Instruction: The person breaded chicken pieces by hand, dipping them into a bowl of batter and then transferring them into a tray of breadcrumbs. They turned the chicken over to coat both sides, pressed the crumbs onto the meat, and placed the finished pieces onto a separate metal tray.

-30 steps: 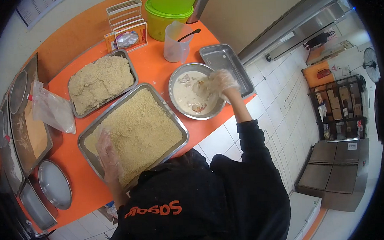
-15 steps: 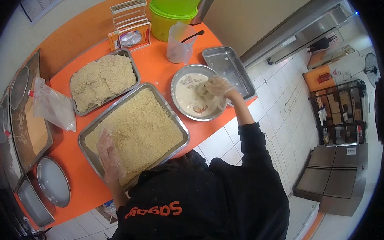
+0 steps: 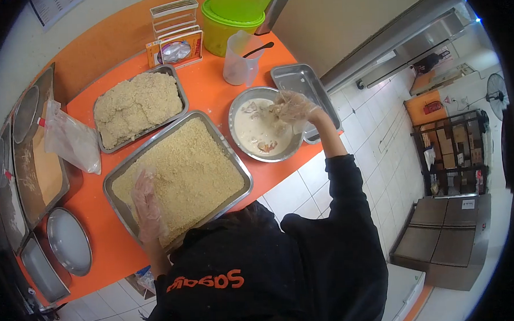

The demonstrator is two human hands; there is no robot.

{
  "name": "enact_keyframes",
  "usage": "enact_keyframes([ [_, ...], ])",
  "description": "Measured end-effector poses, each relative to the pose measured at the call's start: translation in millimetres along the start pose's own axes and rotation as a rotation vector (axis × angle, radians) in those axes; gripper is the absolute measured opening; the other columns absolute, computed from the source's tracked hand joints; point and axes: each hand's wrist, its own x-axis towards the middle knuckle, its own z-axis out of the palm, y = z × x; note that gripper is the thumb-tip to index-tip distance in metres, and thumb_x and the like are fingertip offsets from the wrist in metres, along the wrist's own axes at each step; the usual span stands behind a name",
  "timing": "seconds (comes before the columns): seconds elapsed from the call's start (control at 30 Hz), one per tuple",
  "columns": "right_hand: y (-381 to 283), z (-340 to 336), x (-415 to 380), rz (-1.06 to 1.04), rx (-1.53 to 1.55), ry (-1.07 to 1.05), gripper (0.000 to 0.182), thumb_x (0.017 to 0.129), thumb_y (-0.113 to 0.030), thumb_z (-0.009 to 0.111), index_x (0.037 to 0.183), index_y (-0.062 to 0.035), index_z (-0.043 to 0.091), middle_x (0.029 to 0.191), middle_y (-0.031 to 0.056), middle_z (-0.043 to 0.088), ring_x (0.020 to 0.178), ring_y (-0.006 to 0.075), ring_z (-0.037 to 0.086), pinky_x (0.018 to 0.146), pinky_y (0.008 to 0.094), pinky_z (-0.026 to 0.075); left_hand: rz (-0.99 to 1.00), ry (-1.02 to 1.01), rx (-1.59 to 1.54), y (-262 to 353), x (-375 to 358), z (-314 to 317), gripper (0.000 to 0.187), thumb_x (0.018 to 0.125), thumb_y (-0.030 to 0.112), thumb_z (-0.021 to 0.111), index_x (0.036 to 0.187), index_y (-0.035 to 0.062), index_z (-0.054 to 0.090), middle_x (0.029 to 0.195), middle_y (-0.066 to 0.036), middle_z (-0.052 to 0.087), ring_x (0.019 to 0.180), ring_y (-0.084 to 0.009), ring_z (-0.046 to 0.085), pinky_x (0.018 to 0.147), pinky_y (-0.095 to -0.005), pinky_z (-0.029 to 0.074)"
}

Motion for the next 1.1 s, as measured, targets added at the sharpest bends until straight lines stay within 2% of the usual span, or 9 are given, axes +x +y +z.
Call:
enact_keyframes([
  [0.13, -18, -8, 0, -0.153, -0.332, 0.110, 0.033, 0.085, -0.032, 0.070, 0.107, -0.0079, 0.068, 0.105, 0.0134, 0.070, 0.090, 0.0308, 0.065, 0.085, 0.0406, 0.053, -0.007, 0.016, -0.199, -30, -2, 1, 0.050, 0.105, 0.035, 0.048, 0.140, -0.0010, 0.047, 0.148, -0.018, 0.044, 0.139, -0.0296, 0.039, 0.118, -0.0422, 0.025],
  [0.23, -26, -14, 3, -0.010, -0.346, 0.016, 0.029, 0.080, -0.031, 0.070, 0.098, -0.0081, 0.071, 0.104, 0.0138, 0.071, 0.094, 0.0343, 0.064, 0.088, 0.0421, 0.052, -0.030, 0.031, -0.095, -19, -4, 4, 0.046, 0.106, 0.033, 0.045, 0.138, 0.0003, 0.053, 0.149, -0.019, 0.045, 0.137, -0.0331, 0.041, 0.117, -0.0431, 0.026],
  [0.43, -39, -14, 1, 0.010, -0.328, 0.085, 0.025, 0.074, -0.031, 0.074, 0.091, -0.0132, 0.076, 0.089, 0.0122, 0.073, 0.087, 0.0322, 0.067, 0.081, 0.0394, 0.055, 0.079, -0.011, 0.237, -13, -4, -3, 0.046, 0.106, 0.032, 0.044, 0.137, 0.0006, 0.055, 0.148, -0.019, 0.046, 0.136, -0.0348, 0.042, 0.116, -0.0443, 0.027],
  [0.53, -34, -13, 13, 0.011, -0.498, -0.104, 0.032, 0.069, -0.031, 0.078, 0.092, -0.0101, 0.076, 0.085, 0.0133, 0.073, 0.078, 0.0283, 0.068, 0.076, 0.0375, 0.055, 0.022, 0.004, 0.149, 10, -5, -5, 0.047, 0.105, 0.033, 0.044, 0.137, -0.0011, 0.054, 0.147, -0.019, 0.047, 0.136, -0.0345, 0.042, 0.116, -0.0442, 0.027],
  [0.63, -25, -12, 6, -0.001, -0.198, -0.014, 0.033, 0.065, -0.027, 0.081, 0.092, -0.0086, 0.076, 0.083, 0.0130, 0.074, 0.076, 0.0233, 0.068, 0.074, 0.0360, 0.054, -0.024, 0.007, -0.031, -16, -4, 0, 0.054, 0.104, 0.039, 0.045, 0.137, -0.0036, 0.052, 0.147, -0.019, 0.047, 0.136, -0.0337, 0.043, 0.115, -0.0436, 0.028],
  [0.73, -42, -19, -3, 0.138, -0.003, -0.048, 0.031, 0.062, -0.026, 0.079, 0.086, -0.0087, 0.074, 0.088, 0.0169, 0.073, 0.079, 0.0323, 0.069, 0.074, 0.0416, 0.055, -0.047, 0.031, -0.106, -10, -4, 6, 0.062, 0.103, 0.046, 0.046, 0.138, -0.0053, 0.050, 0.147, -0.020, 0.046, 0.135, -0.0326, 0.043, 0.114, -0.0430, 0.030],
  [0.87, -31, -12, 6, -0.036, -0.166, 0.027, 0.034, 0.063, -0.028, 0.082, 0.089, -0.0088, 0.072, 0.092, 0.0173, 0.071, 0.085, 0.0335, 0.068, 0.076, 0.0428, 0.053, -0.034, -0.003, -0.092, -20, 3, 5, 0.068, 0.101, 0.051, 0.046, 0.139, -0.0044, 0.048, 0.148, -0.020, 0.046, 0.135, -0.0334, 0.044, 0.114, -0.0427, 0.031],
  [1.03, -25, -5, 12, -0.206, -0.462, 0.024, 0.012, 0.072, -0.007, 0.065, 0.083, -0.0086, 0.070, 0.086, 0.0116, 0.070, 0.087, 0.0339, 0.065, 0.075, 0.0407, 0.052, 0.146, -0.073, 0.148, -14, 3, -4, 0.046, 0.104, 0.032, 0.046, 0.138, 0.0000, 0.051, 0.150, -0.020, 0.043, 0.136, -0.0358, 0.042, 0.115, -0.0445, 0.029],
  [1.1, -20, -1, 11, -0.174, -0.580, -0.025, 0.011, 0.076, -0.011, 0.067, 0.085, -0.0098, 0.072, 0.093, 0.0117, 0.070, 0.094, 0.0340, 0.064, 0.081, 0.0407, 0.052, 0.115, -0.027, 0.158, -1, -1, 0, 0.040, 0.105, 0.025, 0.046, 0.137, 0.0011, 0.052, 0.151, -0.020, 0.043, 0.137, -0.0358, 0.041, 0.116, -0.0450, 0.029],
])
